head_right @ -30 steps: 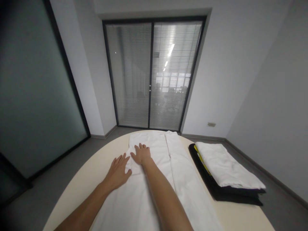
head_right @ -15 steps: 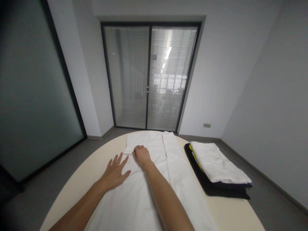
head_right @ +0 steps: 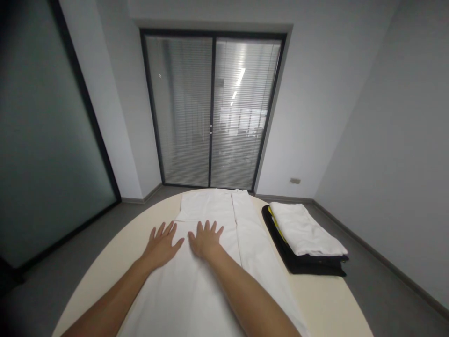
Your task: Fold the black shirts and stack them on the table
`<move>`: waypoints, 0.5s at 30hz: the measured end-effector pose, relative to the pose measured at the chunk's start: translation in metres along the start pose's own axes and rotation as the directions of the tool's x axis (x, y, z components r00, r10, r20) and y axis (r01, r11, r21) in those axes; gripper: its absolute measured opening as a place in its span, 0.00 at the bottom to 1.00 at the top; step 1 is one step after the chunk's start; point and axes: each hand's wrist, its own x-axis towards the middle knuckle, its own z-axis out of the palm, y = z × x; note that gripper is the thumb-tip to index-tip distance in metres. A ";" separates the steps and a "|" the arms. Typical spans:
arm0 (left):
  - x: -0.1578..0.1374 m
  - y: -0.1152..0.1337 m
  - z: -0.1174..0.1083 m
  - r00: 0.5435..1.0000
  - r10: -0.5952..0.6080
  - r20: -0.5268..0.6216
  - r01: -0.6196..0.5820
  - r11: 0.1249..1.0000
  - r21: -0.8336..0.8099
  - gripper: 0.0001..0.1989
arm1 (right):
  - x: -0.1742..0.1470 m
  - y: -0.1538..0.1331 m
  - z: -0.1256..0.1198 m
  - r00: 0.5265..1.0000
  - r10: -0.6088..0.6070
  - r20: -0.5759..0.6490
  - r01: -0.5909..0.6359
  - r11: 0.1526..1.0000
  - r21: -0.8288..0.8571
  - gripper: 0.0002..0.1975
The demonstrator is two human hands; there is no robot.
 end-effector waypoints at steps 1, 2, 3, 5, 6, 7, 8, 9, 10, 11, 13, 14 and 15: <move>0.001 0.000 0.001 1.000 -0.002 -0.007 0.002 1.000 -0.003 0.39 | -0.003 0.003 0.001 1.000 0.000 0.027 0.000 1.000 0.009 0.40; 0.003 0.000 0.002 1.000 -0.001 -0.016 0.001 1.000 -0.008 0.38 | -0.006 0.006 0.001 0.999 -0.011 0.037 0.010 1.000 0.017 0.41; 0.004 0.000 0.003 1.000 0.001 -0.025 -0.002 1.000 -0.015 0.38 | -0.009 0.009 0.001 0.999 -0.027 0.033 0.026 0.999 0.024 0.41; 0.006 0.000 0.003 0.999 0.004 -0.047 -0.005 0.999 -0.037 0.34 | -0.017 0.013 -0.001 0.998 -0.059 0.004 0.059 0.998 0.037 0.40; 0.006 -0.001 0.002 0.998 0.007 -0.062 -0.010 0.999 -0.049 0.32 | -0.021 0.015 -0.003 0.997 -0.071 -0.009 0.071 0.997 0.040 0.40; 0.007 -0.001 0.001 0.997 0.009 -0.079 -0.014 0.998 -0.061 0.29 | -0.026 0.017 -0.004 0.996 -0.086 -0.018 0.086 0.995 0.041 0.39; 0.007 -0.001 -0.001 0.995 0.008 -0.098 -0.015 0.997 -0.070 0.27 | -0.032 0.019 -0.005 0.994 -0.106 -0.020 0.107 0.993 0.040 0.38; 0.007 -0.001 -0.002 0.993 0.004 -0.114 -0.013 0.997 -0.075 0.24 | -0.037 0.021 -0.007 0.991 -0.136 -0.012 0.136 0.990 0.039 0.38; 0.007 -0.002 -0.004 0.992 -0.002 -0.128 -0.007 0.997 -0.077 0.22 | -0.042 0.023 -0.008 0.985 -0.171 0.004 0.170 0.985 0.039 0.38; 0.006 -0.002 -0.005 0.991 -0.013 -0.136 0.003 0.997 -0.078 0.21 | -0.048 0.025 -0.009 0.978 -0.206 0.020 0.205 0.978 0.043 0.38; 0.005 -0.003 -0.007 0.988 -0.047 -0.148 0.034 0.996 -0.087 0.19 | -0.058 0.027 -0.011 0.968 -0.250 0.016 0.249 0.968 0.044 0.36; 0.005 -0.004 -0.008 0.986 -0.064 -0.152 0.049 0.994 -0.099 0.19 | -0.062 0.026 -0.012 0.964 -0.266 -0.015 0.266 0.963 0.033 0.34; 0.004 -0.005 -0.008 0.985 -0.082 -0.154 0.064 0.991 -0.119 0.19 | -0.067 0.024 -0.013 0.955 -0.290 -0.065 0.291 0.957 0.015 0.30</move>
